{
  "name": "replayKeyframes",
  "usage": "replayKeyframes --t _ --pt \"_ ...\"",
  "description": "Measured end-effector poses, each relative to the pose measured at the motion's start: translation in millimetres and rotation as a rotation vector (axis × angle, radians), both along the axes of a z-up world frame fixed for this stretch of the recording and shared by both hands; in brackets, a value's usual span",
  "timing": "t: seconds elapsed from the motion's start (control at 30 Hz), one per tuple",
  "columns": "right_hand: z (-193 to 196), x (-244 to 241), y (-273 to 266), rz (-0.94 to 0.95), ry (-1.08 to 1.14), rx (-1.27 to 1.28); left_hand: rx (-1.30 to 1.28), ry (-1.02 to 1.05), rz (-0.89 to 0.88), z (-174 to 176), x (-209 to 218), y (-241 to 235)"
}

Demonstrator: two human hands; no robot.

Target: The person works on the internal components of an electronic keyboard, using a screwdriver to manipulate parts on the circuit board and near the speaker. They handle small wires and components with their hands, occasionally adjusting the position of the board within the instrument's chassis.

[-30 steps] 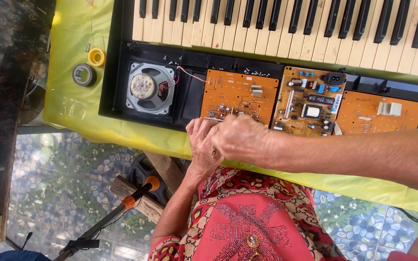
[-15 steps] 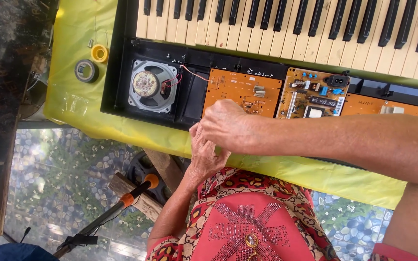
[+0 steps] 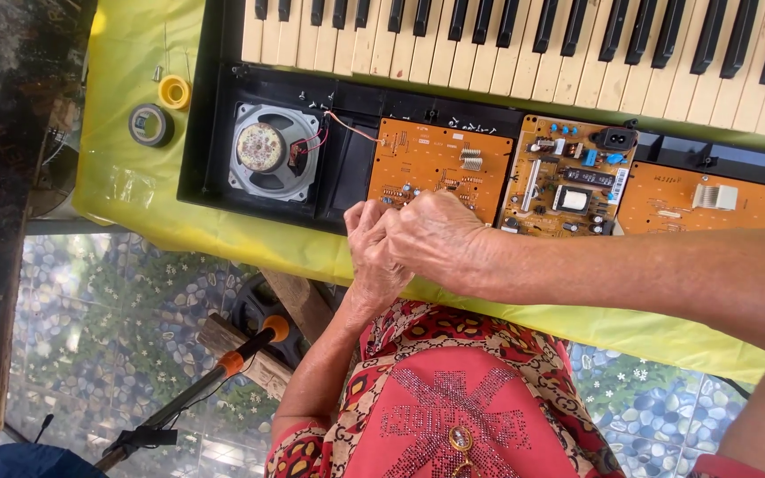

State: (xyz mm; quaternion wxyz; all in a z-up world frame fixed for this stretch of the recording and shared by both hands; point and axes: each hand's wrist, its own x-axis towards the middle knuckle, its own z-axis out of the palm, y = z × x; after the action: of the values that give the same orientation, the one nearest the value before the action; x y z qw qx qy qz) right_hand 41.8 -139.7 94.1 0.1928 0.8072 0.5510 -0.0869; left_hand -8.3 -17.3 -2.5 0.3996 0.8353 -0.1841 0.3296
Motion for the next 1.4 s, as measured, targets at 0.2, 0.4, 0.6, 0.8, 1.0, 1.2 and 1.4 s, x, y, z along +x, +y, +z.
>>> replayKeyframes --t 0.2,0.4,0.6,0.8,1.0,1.2,1.4 --pt "1.8 -8.2 -25.9 0.216 -0.243 0.018 0.040 0.010 -0.040 19.2 3.5 -2.3" --pt "-37.9 -21.6 -26.0 0.379 -0.277 0.159 0.072 -0.012 -0.107 3.7 3.3 7.7" --pt "-25.0 -38.8 -23.6 0.086 -0.274 0.180 0.091 -0.045 -0.124 3.4 1.8 4.9" --pt "-20.9 -33.8 -11.9 0.007 -0.286 0.177 0.090 -0.061 -0.122 5.7 3.8 3.2" --pt "-30.8 -23.3 -21.1 -0.021 -0.249 0.094 0.113 -0.077 -0.089 11.6 8.7 -1.4" --pt "-45.1 -24.3 -29.7 -0.083 -0.122 0.178 0.112 -0.045 -0.097 15.0 5.9 -3.7" --pt "19.1 -18.9 -22.5 0.342 -0.354 0.223 -0.001 0.105 -0.064 -2.9 -3.1 -2.0"
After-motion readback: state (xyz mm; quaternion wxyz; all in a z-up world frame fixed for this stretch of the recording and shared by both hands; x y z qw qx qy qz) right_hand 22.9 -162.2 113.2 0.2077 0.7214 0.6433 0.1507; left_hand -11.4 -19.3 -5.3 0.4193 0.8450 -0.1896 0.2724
